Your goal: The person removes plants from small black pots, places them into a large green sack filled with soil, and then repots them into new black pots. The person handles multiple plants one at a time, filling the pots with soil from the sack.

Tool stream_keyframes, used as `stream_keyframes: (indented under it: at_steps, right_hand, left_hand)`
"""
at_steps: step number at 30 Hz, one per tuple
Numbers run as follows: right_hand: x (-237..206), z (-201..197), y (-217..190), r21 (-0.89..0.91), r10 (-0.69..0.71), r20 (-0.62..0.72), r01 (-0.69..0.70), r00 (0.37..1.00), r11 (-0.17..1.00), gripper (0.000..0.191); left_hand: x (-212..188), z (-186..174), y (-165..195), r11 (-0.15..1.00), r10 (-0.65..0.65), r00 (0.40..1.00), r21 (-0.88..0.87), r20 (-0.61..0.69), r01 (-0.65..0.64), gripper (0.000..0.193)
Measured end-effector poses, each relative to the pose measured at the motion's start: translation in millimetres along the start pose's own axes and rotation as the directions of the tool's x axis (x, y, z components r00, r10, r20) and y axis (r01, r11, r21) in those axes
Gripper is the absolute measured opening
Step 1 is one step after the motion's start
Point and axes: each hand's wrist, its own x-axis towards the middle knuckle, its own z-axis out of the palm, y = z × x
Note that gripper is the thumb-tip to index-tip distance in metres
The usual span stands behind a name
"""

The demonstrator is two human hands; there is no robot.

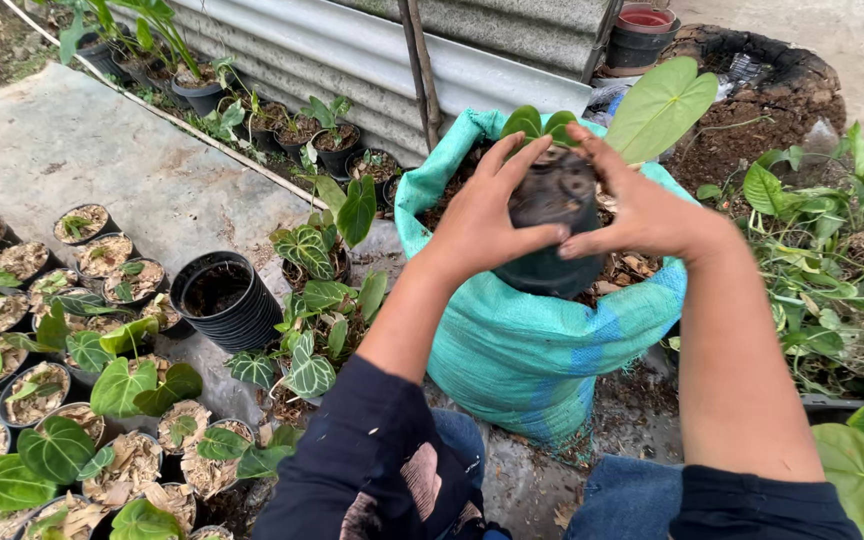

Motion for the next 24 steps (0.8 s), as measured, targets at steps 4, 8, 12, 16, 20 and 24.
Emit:
stream_keyframes:
  at_steps: [4,8,12,16,20,24]
  right_hand:
    - [-15.5,29.7,-5.9,0.067,0.075,-0.217,-0.061,0.973,0.996,0.136]
    - [-44.8,15.2,0.4,0.190,0.112,-0.414,-0.035,0.903,0.981,0.132]
    - [-75.9,-13.6,-13.5,0.343,-0.029,-0.681,0.353,0.732,0.870,0.120]
    - [-75.3,5.6,-35.7,0.178,-0.055,-0.770,0.297,0.635,0.938,0.121]
    - [-54.5,41.9,-36.6,-0.183,-0.161,-0.635,0.055,0.756,0.982,0.119]
    - [-50.5,39.9,-26.4,0.205,0.009,-0.640,0.159,0.768,0.966,0.116]
  left_hand:
    - [-4.6,48.7,-22.3,0.879,-0.130,0.984,-0.473,-0.121,0.058,0.093]
    - [-17.5,90.9,-50.4,0.156,-0.685,0.728,-0.969,0.034,0.193,0.090]
    - [-25.1,117.5,-56.1,-0.322,-0.715,0.606,-0.934,0.348,0.156,0.093]
    - [-25.2,123.1,-40.7,-0.325,-0.699,0.626,-0.933,0.346,0.153,0.106]
    - [-29.8,104.7,-30.5,-0.216,-0.472,0.834,-0.954,0.286,0.205,0.121]
    - [-27.0,90.1,-28.0,-0.095,-0.704,0.656,-0.951,0.274,0.294,0.101]
